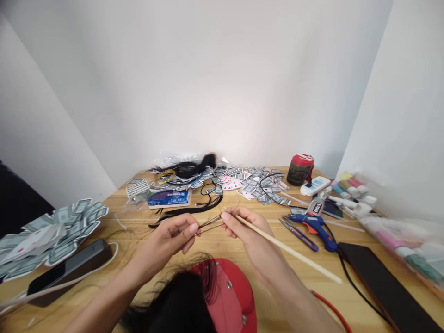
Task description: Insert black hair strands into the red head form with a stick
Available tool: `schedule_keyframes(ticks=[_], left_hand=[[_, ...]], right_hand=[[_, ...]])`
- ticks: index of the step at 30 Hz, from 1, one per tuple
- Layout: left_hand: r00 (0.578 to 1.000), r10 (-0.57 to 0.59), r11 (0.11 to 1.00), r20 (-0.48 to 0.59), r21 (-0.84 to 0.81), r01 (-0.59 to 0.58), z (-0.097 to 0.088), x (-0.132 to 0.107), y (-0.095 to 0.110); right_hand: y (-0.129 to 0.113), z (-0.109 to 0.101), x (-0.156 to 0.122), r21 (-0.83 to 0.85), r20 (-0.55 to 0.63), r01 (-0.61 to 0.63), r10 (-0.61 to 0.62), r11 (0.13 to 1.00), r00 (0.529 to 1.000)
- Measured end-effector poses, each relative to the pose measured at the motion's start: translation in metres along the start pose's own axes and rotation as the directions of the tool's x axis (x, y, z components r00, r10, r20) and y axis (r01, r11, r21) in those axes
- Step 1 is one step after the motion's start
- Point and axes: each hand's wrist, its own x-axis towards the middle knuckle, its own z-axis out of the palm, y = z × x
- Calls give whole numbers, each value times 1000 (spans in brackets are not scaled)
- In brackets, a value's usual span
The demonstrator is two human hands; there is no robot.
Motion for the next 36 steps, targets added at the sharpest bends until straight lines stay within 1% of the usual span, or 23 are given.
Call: schedule_keyframes(ticks=[4,7,15,17,19,21,22,24,25,26,27,28,29,30,32,33,35,36], left_hand=[[999,-51,998,19,41,50,0,2,-4],[996,-84,992,40,103,79,-2,1,-3],[991,-62,943,116,332,20,-20,-3,6],[992,-59,925,112,379,13,-23,-5,8],[992,-64,911,111,413,12,-26,-6,9],[992,-72,900,107,436,18,-27,-7,10],[992,-75,895,101,445,22,-28,-8,10],[994,-75,889,83,456,29,-27,-8,11],[994,-72,889,78,457,28,-26,-8,11],[995,-68,891,78,453,26,-25,-8,11],[995,-63,895,83,445,20,-23,-7,11],[994,-57,902,94,432,11,-21,-7,11],[993,-51,909,109,417,0,-19,-8,11],[991,-44,916,126,401,-11,-17,-8,11],[988,-29,928,152,372,-30,-13,-8,10],[987,-23,932,161,361,-37,-12,-9,9],[986,-14,936,166,348,-45,-11,-9,9],[986,-8,937,165,345,-50,-12,-9,9]], right_hand=[[4,-4,5,-49,-32,22,-23,999,999],[5,-8,9,-61,-54,29,-33,998,998],[1,-22,18,-93,-123,48,-60,994,991],[1,-27,22,-143,-131,46,-65,989,989],[0,-33,26,-231,-136,48,-81,972,987],[-4,-39,27,-346,-176,71,-139,936,974],[-6,-41,26,-399,-213,86,-184,913,960],[-12,-40,17,-524,-280,123,-307,843,909],[-15,-36,10,-583,-287,141,-365,800,886],[-16,-31,2,-668,-248,165,-426,726,870],[-15,-24,-6,-720,-173,203,-455,664,874],[-13,-15,-13,-734,-77,252,-446,630,892],[-9,-7,-19,-723,52,322,-417,611,907],[-5,1,-23,-703,177,391,-386,594,905],[3,12,-25,-645,351,464,-304,607,886],[6,14,-23,-616,409,478,-264,626,873],[6,14,-18,-585,459,468,-205,663,864],[3,11,-15,-588,457,451,-184,671,870]])
